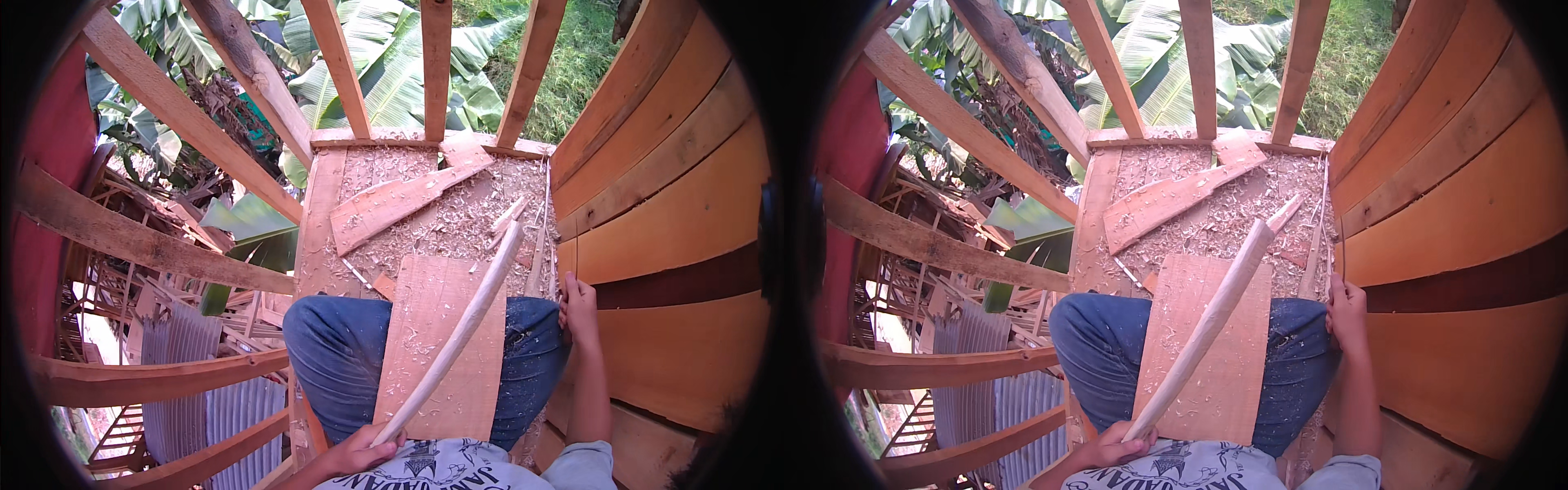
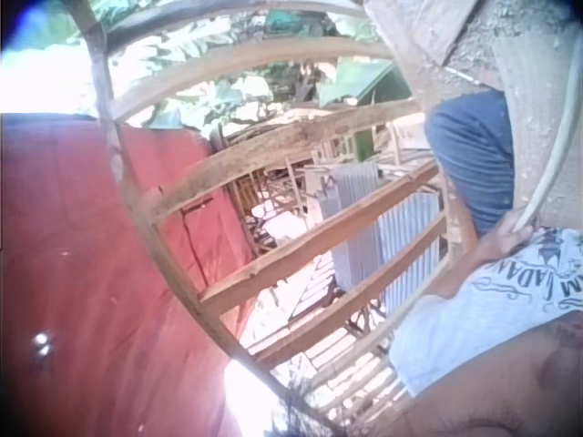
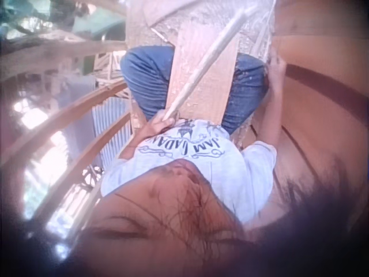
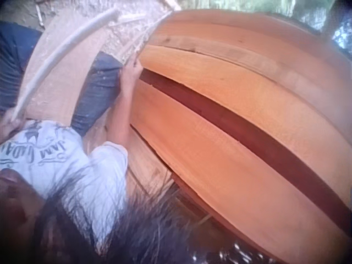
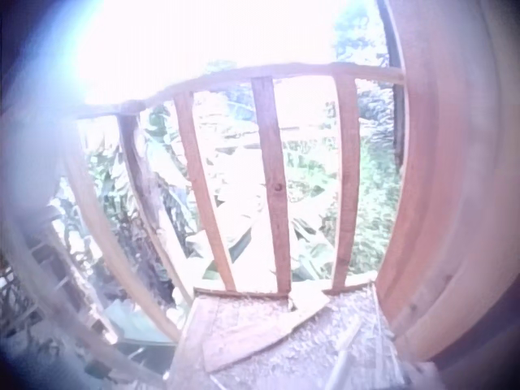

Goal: The person sits cross-legged on a wooden platform and uses a curved knife to shave and shape a long, thin piece of wood. They repeatedly scrape the surface of the wood, removing thin layers and creating wood shavings that accumulate on the platform.

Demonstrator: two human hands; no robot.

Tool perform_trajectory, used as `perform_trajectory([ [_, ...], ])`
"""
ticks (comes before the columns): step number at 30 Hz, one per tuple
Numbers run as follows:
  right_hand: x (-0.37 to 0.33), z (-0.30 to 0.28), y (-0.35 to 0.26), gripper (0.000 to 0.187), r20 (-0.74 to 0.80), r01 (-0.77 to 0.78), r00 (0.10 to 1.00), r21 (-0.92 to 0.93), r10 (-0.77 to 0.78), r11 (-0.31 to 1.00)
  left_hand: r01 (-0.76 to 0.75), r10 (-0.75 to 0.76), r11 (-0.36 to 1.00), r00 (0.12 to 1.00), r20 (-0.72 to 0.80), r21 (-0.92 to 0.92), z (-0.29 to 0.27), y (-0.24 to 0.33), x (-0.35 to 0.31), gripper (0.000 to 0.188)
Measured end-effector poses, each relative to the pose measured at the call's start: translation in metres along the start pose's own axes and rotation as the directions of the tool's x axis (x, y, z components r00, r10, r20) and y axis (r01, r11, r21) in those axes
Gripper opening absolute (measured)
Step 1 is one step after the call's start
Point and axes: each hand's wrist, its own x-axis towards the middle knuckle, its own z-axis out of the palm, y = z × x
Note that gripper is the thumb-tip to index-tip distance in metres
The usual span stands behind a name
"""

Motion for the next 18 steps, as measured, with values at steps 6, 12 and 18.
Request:
perform_trajectory([
  [6,-0.005,-0.007,0.018,0.028,-0.090,-0.019,0.995,0.184,0.036,0.983,-0.074,0.142,0.947,0.969,-0.200,0.313,-0.028,0.021,0.002,0.021],
  [12,-0.003,-0.005,0.022,0.027,-0.157,0.013,0.987,0.231,0.024,0.973,0.023,0.263,0.773,0.898,-0.353,0.634,-0.042,0.035,0.002,0.021],
  [18,-0.002,-0.001,0.021,0.032,-0.170,0.033,0.985,0.154,-0.006,0.988,0.031,0.329,0.697,0.874,-0.357,0.717,-0.067,0.005,-0.006,0.023],
])
